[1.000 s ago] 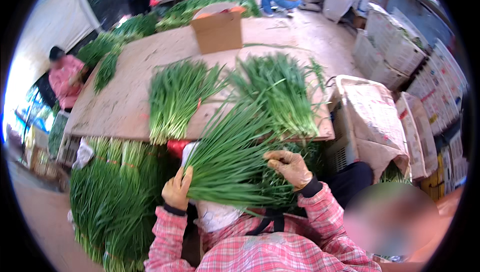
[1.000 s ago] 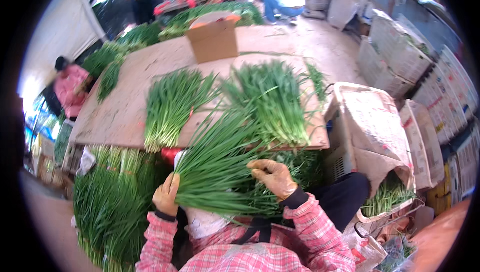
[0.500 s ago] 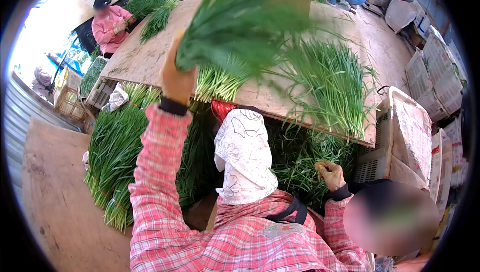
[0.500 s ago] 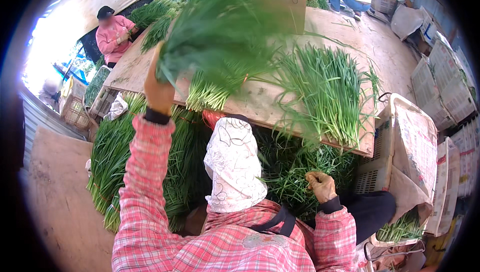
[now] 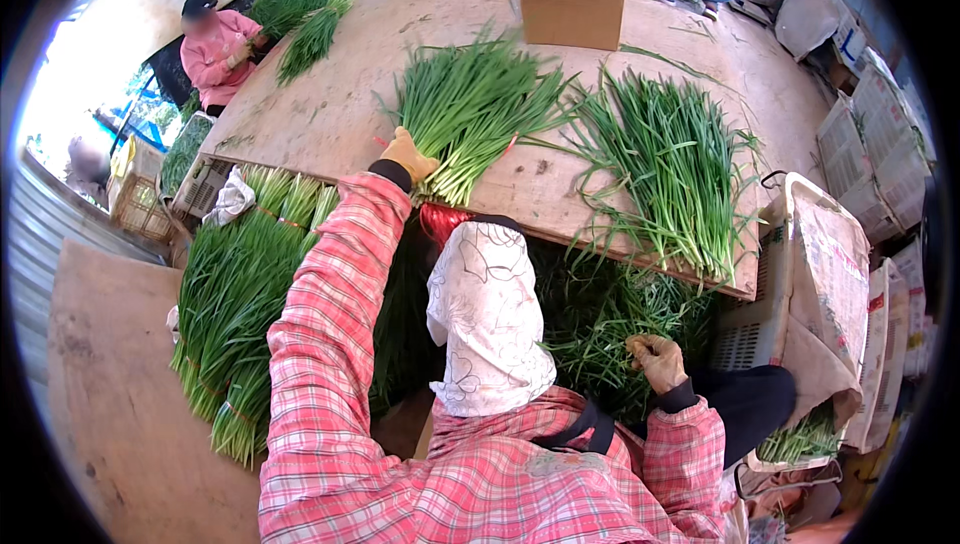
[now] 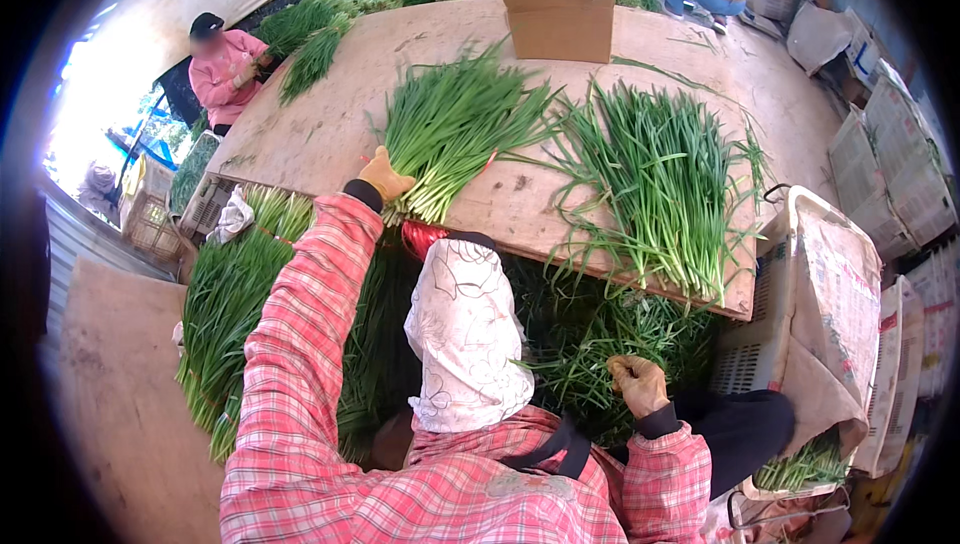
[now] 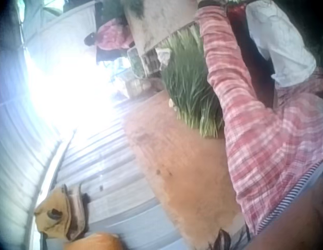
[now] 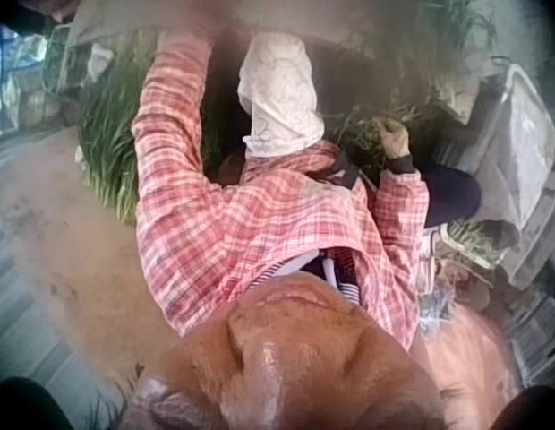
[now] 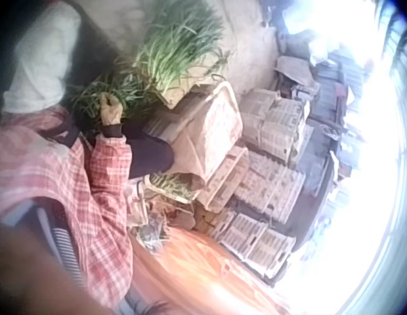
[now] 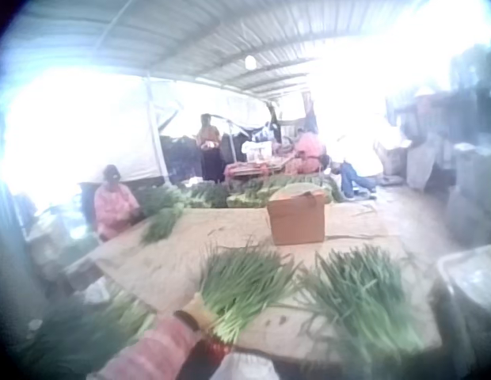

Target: The person sorts bunches of green onions by hand, removing yellowed leaves and root debris, and then places the cleaned bundles aside on a wooden platform.

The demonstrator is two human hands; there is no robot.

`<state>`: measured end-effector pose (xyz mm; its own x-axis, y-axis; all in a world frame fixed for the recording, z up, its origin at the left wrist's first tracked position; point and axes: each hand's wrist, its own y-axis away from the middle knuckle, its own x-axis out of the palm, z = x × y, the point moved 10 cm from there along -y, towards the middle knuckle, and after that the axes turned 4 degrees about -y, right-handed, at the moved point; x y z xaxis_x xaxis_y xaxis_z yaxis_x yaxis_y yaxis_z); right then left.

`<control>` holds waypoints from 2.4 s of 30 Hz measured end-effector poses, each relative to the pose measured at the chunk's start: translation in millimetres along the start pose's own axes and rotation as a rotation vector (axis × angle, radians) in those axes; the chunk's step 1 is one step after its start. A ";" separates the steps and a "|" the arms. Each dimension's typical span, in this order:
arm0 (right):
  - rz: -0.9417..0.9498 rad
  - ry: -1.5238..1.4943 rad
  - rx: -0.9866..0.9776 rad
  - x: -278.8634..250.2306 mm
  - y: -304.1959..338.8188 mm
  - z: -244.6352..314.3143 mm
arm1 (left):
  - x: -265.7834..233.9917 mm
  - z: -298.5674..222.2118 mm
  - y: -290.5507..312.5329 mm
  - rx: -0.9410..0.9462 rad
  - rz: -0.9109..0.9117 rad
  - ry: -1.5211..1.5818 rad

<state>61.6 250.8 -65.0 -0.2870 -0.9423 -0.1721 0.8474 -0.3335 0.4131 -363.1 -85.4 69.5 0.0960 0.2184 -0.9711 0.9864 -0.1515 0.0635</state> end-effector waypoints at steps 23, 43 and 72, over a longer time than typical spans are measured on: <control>0.021 0.022 -0.018 14.1 3.3 -22.0 | 0.2 52.6 35.6 -0.059 -0.792 0.813; 0.161 0.266 -0.243 59.5 -2.3 69.5 | -74.8 9.8 29.7 0.116 -0.638 0.395; 0.036 -0.294 -0.081 201.0 -271.6 261.8 | 24.1 -47.6 23.3 0.052 -0.276 -0.275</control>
<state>-343.2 144.8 22.4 -0.3633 -0.9249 0.1126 0.8888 -0.3077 0.3397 -331.4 -37.8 58.6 -0.2185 -0.0080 -0.9758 0.9614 -0.1733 -0.2139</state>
